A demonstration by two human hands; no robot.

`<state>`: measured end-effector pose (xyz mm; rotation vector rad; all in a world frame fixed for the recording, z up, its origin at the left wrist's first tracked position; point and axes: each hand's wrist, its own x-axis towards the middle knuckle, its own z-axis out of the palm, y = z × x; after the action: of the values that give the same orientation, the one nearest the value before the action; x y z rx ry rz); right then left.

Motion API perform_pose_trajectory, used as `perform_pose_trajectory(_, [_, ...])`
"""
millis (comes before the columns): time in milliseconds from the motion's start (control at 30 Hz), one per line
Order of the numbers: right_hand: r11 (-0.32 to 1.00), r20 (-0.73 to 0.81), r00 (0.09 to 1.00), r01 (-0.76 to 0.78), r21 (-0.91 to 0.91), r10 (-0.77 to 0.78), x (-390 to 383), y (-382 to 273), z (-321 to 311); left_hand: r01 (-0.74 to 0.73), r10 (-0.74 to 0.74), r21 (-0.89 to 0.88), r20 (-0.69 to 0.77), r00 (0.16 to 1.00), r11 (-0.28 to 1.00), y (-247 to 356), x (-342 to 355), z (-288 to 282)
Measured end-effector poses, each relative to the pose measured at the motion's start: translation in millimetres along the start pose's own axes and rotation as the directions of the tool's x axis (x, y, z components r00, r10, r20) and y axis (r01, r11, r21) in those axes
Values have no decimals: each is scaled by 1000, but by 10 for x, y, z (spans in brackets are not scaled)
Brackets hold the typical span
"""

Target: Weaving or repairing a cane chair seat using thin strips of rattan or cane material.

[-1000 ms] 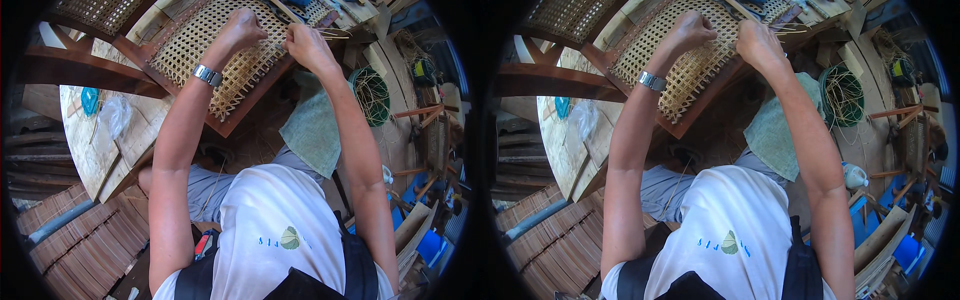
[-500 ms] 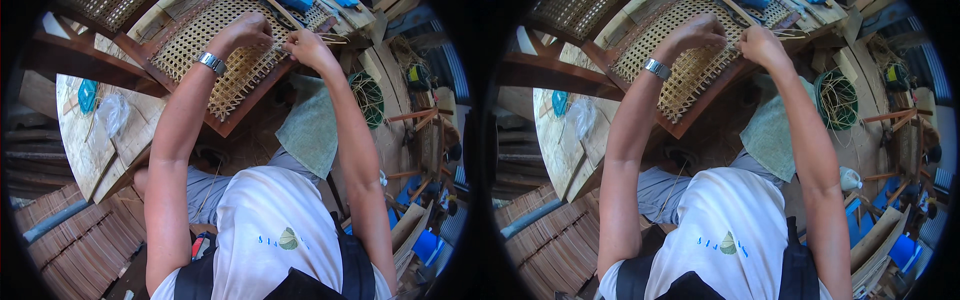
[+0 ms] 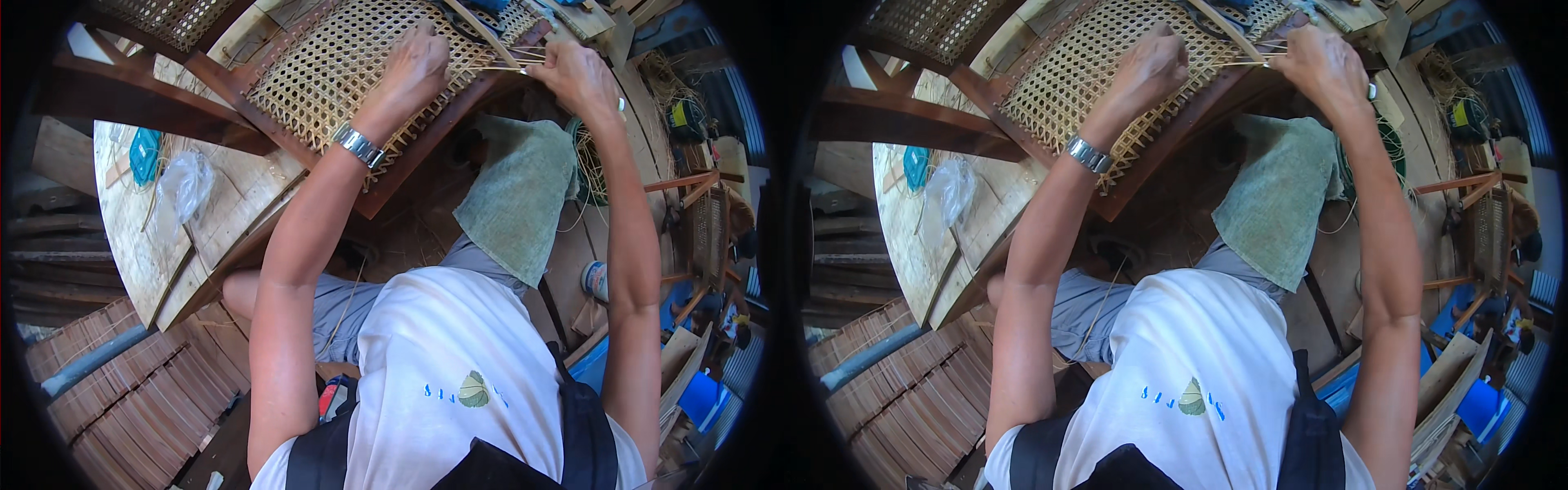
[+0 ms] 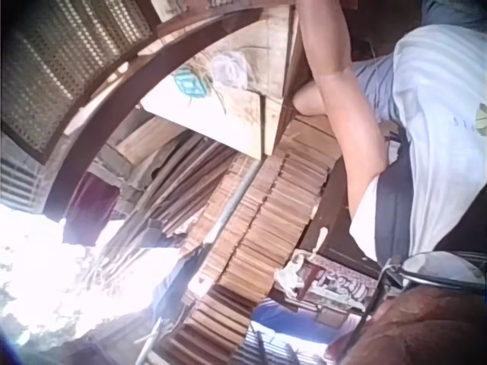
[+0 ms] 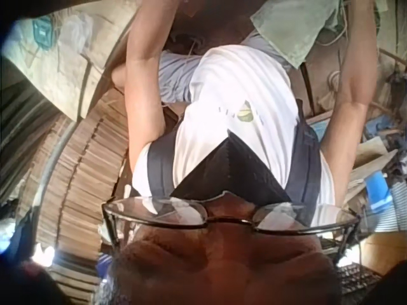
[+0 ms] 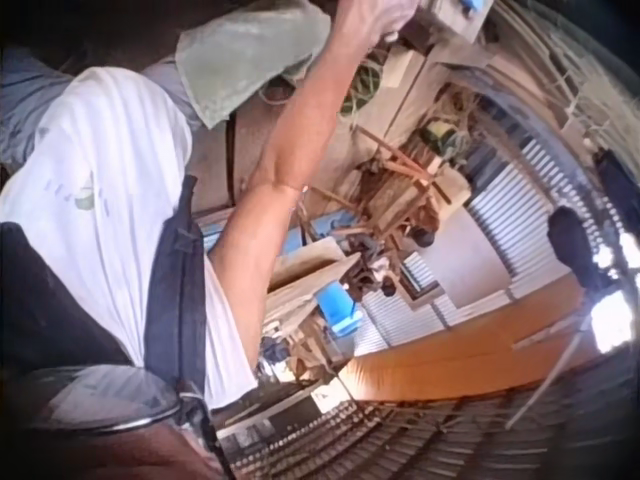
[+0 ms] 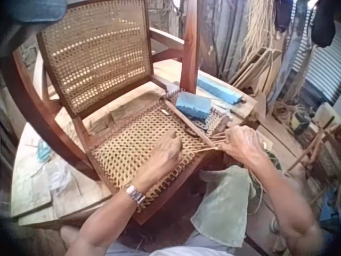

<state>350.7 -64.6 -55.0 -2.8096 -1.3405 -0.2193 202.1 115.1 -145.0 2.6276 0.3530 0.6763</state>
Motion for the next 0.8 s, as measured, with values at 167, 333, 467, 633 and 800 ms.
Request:
perform_pose_trajectory(167, [977,-46,999,-4,211,14,-119,-27,-157,-193,227,-193,173,958,962,27,273,-31])
perform_pose_trajectory(333, [830,-72,994,104,548,-77,-140,24,135,349,-51,-677,419,907,648,1,247,-99])
perform_pose_trajectory(467, [797,20,992,86,598,-122,-378,-128,242,263,-129,-696,240,962,668,24,239,-161])
perform_pose_trajectory(633, [737,-67,983,174,653,-173,-443,-240,124,401,-269,-607,300,915,686,-1,218,-91])
perform_pose_trajectory(800, [900,-57,979,205,384,-198,-433,-395,69,437,-320,-541,300,898,719,-4,200,-38])
